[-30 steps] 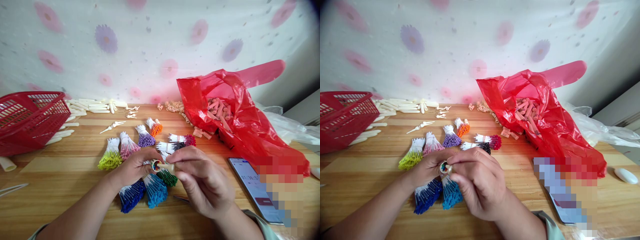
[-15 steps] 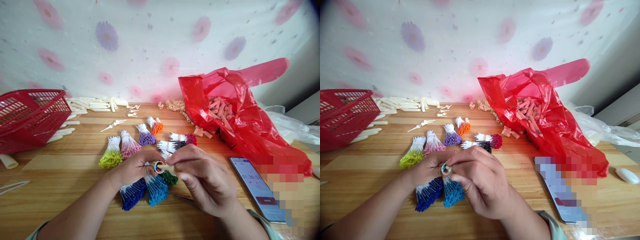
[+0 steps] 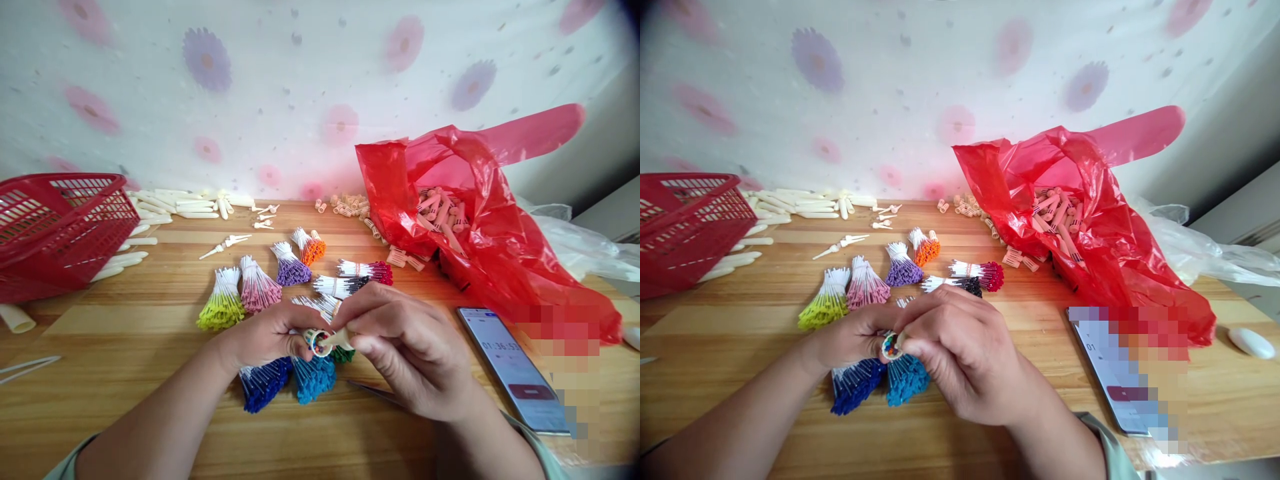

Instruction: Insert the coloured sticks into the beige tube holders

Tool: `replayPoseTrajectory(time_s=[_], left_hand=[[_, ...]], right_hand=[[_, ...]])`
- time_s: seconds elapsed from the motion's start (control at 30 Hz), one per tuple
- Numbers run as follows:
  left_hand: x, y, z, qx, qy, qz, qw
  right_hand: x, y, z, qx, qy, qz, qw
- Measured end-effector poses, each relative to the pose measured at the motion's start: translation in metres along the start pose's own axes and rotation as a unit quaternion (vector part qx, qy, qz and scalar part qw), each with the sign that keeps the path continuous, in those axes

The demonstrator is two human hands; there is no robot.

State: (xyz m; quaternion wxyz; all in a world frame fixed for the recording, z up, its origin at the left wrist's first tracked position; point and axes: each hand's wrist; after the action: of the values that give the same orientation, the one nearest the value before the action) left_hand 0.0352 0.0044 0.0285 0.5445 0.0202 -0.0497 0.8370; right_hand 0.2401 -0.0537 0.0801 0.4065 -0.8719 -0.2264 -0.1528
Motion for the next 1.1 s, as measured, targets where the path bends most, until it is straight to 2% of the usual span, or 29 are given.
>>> replayPoseTrajectory(time_s=[0.1, 0.27, 0.6, 0.8, 0.97, 1.1], left_hand=[[0.000, 0.000, 0.000, -0.013, 0.017, -0.017, 1.000], [0.000, 0.000, 0.003, -0.008, 0.028, -0.025, 0.999], [-0.001, 0.000, 0.008, 0.007, 0.004, -0.020, 1.000], [0.000, 0.001, 0.009, -0.018, -0.026, -0.015, 0.999], [-0.003, 0.003, 0.009, -0.019, -0.013, 0.002, 1.000], [-0.007, 0.005, 0.002, 0.017, 0.033, 0.031, 0.999]], right_hand=[[-0.001, 0.001, -0.001, 0.006, -0.016, -0.001, 1.000], [-0.002, 0.003, -0.004, 0.023, -0.006, 0.033, 0.999], [-0.006, -0.001, -0.005, 0.037, 0.067, -0.023, 0.997], [-0.010, -0.003, -0.002, 0.044, 0.079, -0.033, 0.995], [-0.013, -0.003, 0.007, 0.010, 0.078, 0.009, 0.997], [-0.018, -0.003, 0.019, -0.041, 0.041, 0.071, 0.996]])
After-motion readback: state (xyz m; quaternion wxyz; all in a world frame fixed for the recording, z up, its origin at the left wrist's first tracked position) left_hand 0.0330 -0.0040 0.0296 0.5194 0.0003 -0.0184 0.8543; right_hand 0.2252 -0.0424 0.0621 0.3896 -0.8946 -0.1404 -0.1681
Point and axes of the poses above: each hand's wrist, its own y-axis away from the middle knuckle, its own x-axis out of the back of the hand, z = x × y, and after that the axes turned 8 degrees about -z, right-handed
